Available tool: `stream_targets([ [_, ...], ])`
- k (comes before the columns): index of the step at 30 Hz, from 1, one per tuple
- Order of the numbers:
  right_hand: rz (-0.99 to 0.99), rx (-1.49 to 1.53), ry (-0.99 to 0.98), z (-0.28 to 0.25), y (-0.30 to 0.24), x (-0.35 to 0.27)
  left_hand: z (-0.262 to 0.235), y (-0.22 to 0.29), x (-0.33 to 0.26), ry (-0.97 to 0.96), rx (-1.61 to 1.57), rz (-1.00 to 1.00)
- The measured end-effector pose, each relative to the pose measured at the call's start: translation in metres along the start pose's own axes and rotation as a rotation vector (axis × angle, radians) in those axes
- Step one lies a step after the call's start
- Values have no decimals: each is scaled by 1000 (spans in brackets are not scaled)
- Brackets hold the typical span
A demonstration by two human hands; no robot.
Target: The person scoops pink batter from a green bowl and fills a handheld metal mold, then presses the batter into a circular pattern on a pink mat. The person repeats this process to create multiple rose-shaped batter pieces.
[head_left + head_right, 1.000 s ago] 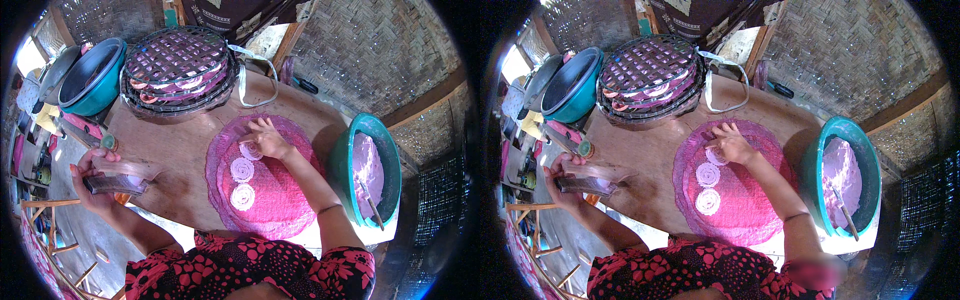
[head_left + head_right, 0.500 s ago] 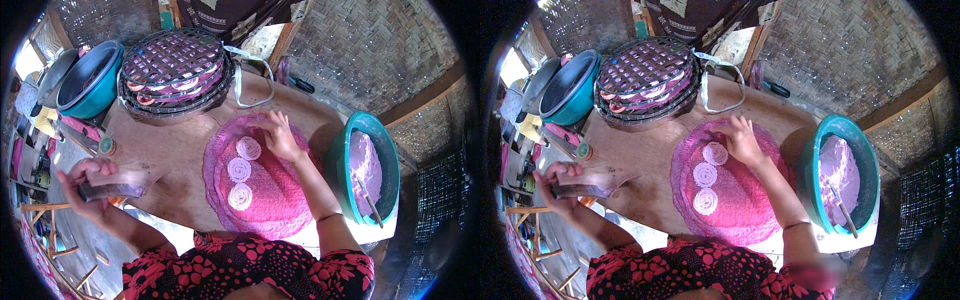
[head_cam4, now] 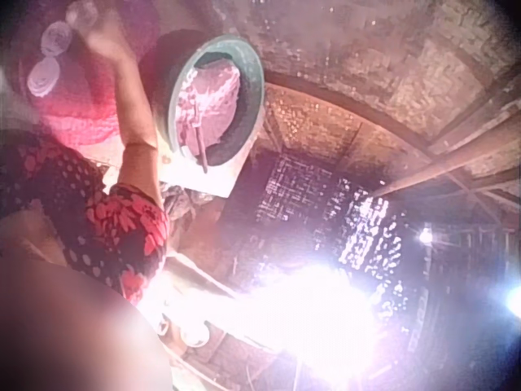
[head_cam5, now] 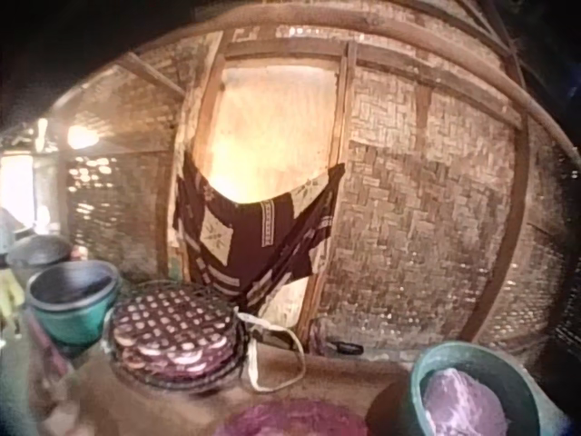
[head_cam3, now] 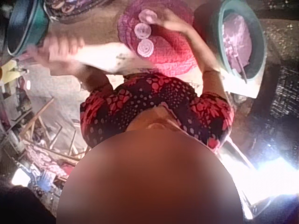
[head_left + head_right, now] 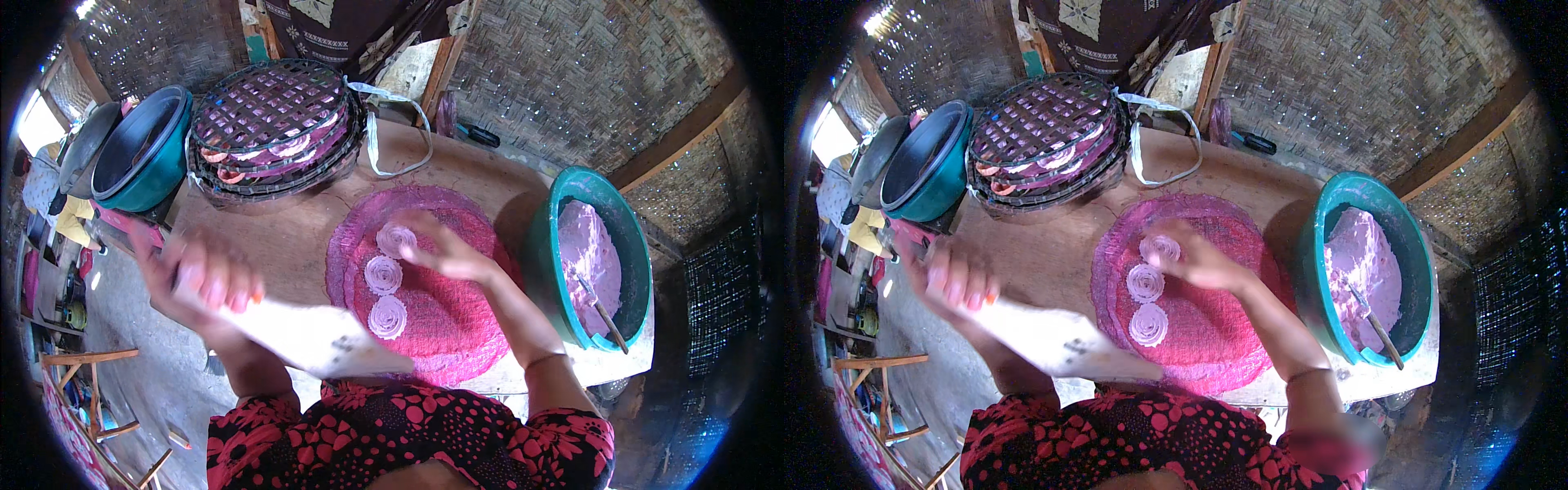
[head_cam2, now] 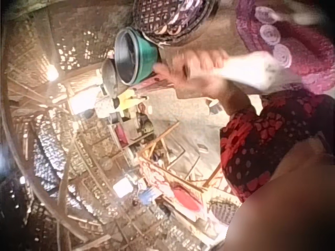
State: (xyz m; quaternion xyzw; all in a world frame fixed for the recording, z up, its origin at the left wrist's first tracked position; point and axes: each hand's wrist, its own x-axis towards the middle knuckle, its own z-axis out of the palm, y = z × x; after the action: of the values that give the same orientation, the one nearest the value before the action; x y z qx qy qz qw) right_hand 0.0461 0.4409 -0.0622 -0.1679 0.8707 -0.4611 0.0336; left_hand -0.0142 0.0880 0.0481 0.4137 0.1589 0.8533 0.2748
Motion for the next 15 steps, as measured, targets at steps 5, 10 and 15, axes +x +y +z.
stream_targets([
  [5, 329, 879, -524, 11, -55, -89, -24, -75, 56, 326, -161, -20],
  [10, 615, 1131, -128, -27, -65, -149, -59, -187, 81, 492, -445, -199],
  [15, 845, 801, -65, -18, -65, -176, -98, -284, 41, 311, -737, -128],
])
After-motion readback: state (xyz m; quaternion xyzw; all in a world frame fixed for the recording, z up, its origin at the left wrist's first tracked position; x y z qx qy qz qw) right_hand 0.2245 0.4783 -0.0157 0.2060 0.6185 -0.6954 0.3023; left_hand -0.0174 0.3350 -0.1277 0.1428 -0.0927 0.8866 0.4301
